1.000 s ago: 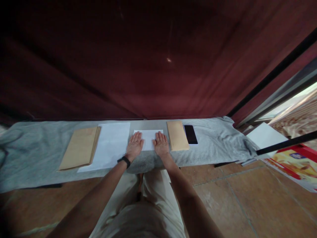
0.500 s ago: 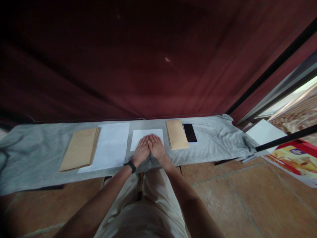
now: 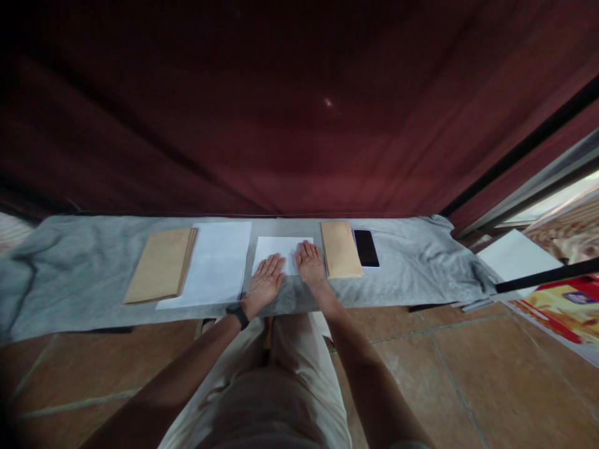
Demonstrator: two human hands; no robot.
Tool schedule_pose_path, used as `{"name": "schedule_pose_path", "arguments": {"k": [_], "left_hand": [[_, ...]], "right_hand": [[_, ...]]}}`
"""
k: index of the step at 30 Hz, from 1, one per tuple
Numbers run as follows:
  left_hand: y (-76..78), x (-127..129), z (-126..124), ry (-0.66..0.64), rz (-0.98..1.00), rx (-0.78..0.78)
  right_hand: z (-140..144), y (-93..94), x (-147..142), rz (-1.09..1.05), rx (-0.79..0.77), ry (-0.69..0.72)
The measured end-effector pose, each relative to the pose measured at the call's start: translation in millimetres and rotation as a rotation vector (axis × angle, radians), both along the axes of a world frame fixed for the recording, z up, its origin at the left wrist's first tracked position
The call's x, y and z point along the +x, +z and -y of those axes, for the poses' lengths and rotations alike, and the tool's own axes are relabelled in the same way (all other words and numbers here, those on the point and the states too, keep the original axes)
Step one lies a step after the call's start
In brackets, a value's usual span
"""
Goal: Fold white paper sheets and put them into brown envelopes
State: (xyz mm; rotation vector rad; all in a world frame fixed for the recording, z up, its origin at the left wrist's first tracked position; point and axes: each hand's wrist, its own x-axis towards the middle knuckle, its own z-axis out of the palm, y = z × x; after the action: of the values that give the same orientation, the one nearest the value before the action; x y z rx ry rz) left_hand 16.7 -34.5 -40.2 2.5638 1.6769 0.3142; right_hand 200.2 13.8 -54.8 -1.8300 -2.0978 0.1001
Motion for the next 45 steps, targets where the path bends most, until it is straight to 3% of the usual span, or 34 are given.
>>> {"name": "schedule_pose_path", "arguments": {"k": [6,15,24,29,37,45], "left_hand": [[4.0,1.2,1.2,-0.053,-0.007,-0.014],[2.7,0.8,-2.0,-0.02,0.042,-0.029],[6.8,16.4,-58.4,-0.001,0.056,-0.054],[-0.3,7.9,-72.1,0.071,0.058,-0.024],[-10.3,-4.5,-69.8,0.22,0.072,0.008],[-18.8,-9.6,-42.1,0.304,0.09,0.112]], "right_hand": [[-11.5,3.3,-17.1,0.004,-0.04,0.241],[-12.1,-3.0,-7.8,0.045,0.0,0.113],[-11.1,-3.7,-7.5,0.066,0.003,0.113],[-12.2,-5.0,-7.3,0.065,0.002,0.102],[-11.9,-7.9,-7.7,0.062,0.021,0.098],[-10.7,-3.6,-9.6,0.07,0.033,0.087]]}}
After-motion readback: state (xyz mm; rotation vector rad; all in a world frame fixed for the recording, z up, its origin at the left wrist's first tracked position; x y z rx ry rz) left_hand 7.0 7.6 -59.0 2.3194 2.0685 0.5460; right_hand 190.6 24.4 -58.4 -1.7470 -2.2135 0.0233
